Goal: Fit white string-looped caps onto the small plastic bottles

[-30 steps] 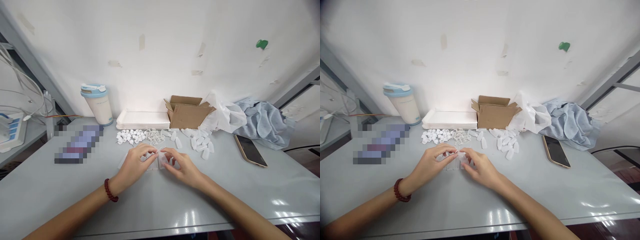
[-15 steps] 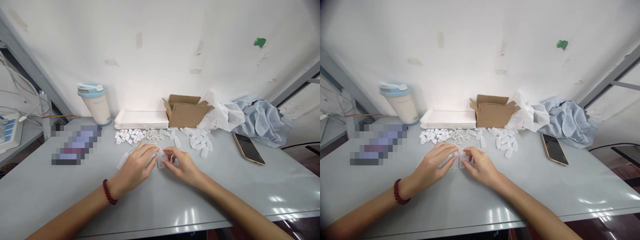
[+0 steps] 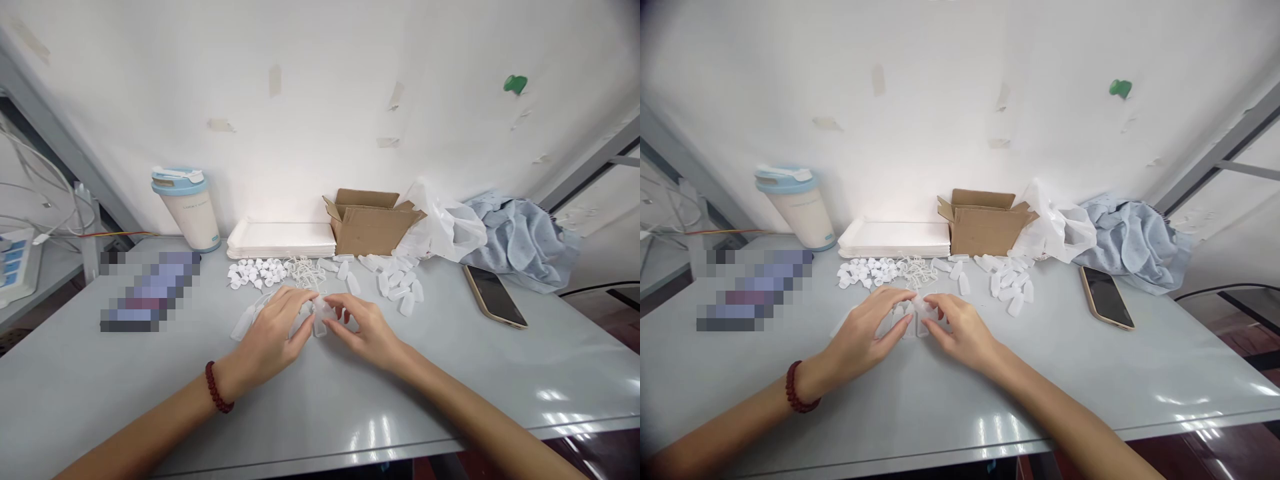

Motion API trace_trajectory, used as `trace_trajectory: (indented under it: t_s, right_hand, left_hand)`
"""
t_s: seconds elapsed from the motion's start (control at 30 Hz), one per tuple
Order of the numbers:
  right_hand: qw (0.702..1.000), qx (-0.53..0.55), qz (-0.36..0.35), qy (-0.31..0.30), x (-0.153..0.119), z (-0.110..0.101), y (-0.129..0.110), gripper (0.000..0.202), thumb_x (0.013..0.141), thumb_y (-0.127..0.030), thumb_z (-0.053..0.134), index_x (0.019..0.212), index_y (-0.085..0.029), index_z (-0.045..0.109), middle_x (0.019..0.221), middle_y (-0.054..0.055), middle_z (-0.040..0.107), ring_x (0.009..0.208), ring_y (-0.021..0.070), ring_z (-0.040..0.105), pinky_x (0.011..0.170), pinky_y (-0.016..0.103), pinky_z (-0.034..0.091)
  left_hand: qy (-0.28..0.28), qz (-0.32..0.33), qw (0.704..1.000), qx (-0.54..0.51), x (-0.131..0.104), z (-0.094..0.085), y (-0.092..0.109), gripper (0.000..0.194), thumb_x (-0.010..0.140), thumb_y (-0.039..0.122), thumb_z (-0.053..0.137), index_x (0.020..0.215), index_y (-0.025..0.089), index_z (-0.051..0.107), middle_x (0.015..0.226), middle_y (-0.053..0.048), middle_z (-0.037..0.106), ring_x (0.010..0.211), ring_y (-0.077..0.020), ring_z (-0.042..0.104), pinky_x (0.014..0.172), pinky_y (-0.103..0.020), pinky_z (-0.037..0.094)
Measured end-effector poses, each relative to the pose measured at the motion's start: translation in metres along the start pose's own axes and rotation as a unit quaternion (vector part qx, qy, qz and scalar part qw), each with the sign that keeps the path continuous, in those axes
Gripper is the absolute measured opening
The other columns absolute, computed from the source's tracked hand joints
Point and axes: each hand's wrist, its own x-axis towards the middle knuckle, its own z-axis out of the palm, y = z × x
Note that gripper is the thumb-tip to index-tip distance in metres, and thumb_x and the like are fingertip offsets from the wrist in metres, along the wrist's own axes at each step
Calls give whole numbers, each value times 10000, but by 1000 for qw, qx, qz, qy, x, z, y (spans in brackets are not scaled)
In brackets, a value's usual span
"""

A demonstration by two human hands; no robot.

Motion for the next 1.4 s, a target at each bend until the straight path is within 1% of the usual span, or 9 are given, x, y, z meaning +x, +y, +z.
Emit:
trace_trajectory:
  t_s: [0.33, 0.6, 0.83, 0.97, 1.03, 1.13, 1.23, 1.33, 1.4]
  right_hand:
    - [1000, 0, -5, 14, 0, 2, 2, 236, 865, -234, 525, 1096, -182, 521, 854, 54, 643, 691, 140, 579, 617, 260, 503]
    - [999, 16, 21, 21, 1, 3, 1, 202, 870, -253, 528, 1053, -169, 538, 792, 36, 618, 622, 119, 540, 546, 231, 475]
    - [998, 44, 40, 22, 1, 2, 1, 207, 849, -306, 572, 1010, -178, 552, 716, 7, 572, 557, 104, 497, 519, 230, 460]
    - [994, 79, 64, 36, 1, 2, 0, 359, 824, -325, 608, 1136, -194, 489, 752, -6, 546, 522, 84, 478, 487, 215, 456]
    - [994, 81, 53, 40, 0, 2, 0, 423, 830, -319, 605, 1210, -205, 458, 785, -2, 548, 515, 75, 471, 484, 210, 458]
    - [997, 60, 6, 49, 0, 3, 0, 374, 863, -322, 566, 1217, -224, 496, 783, 4, 553, 534, 80, 468, 503, 211, 467]
    - [998, 30, -23, 58, 0, 4, 1, 356, 878, -326, 548, 1215, -216, 523, 757, 6, 552, 545, 87, 471, 517, 213, 475]
    - [996, -36, -59, 64, 0, 5, 3, 348, 894, -311, 525, 1224, -199, 526, 766, 21, 568, 535, 87, 483, 516, 215, 472]
    - [988, -103, -92, 66, -1, 5, 4, 332, 908, -287, 501, 1224, -188, 526, 817, 50, 594, 552, 93, 517, 504, 215, 466]
  left_hand:
    - [-16, 34, 999, -10, 0, 1, 2, 355, 880, 104, 464, 1227, 176, 484, 1141, -88, 596, 1095, -212, 504, 926, -390, 464]
    - [-42, 30, 998, -28, 0, 0, 5, 410, 881, 127, 467, 1288, 186, 472, 1234, -95, 550, 1153, -219, 475, 968, -399, 446]
    - [-67, -48, 990, -115, 2, -7, 6, 402, 861, 179, 524, 1263, 195, 536, 1250, -73, 584, 1179, -217, 499, 1002, -398, 433]
    - [-74, -93, 975, -190, 4, -10, 5, 411, 852, 215, 549, 1263, 233, 545, 1287, -45, 572, 1203, -217, 495, 1019, -398, 421]
    - [-82, -116, 963, -228, 5, -11, 5, 408, 853, 237, 557, 1260, 259, 548, 1305, -25, 560, 1206, -213, 495, 1012, -383, 428]
    - [-94, -155, 947, -264, 6, -12, 6, 392, 852, 268, 566, 1244, 280, 564, 1304, -5, 562, 1183, -211, 516, 987, -362, 443]
    - [-68, -206, 939, -268, 8, -12, 8, 312, 855, 297, 558, 1155, 257, 634, 1196, -8, 640, 1099, -206, 571, 923, -329, 474]
    - [-18, -264, 938, -223, 10, -10, 9, 252, 878, 359, 512, 926, 212, 711, 929, -15, 720, 864, -185, 636, 738, -283, 508]
    - [-14, -264, 946, -188, 11, -8, 11, 274, 876, 379, 510, 813, 197, 704, 811, -10, 709, 756, -168, 622, 649, -259, 484]
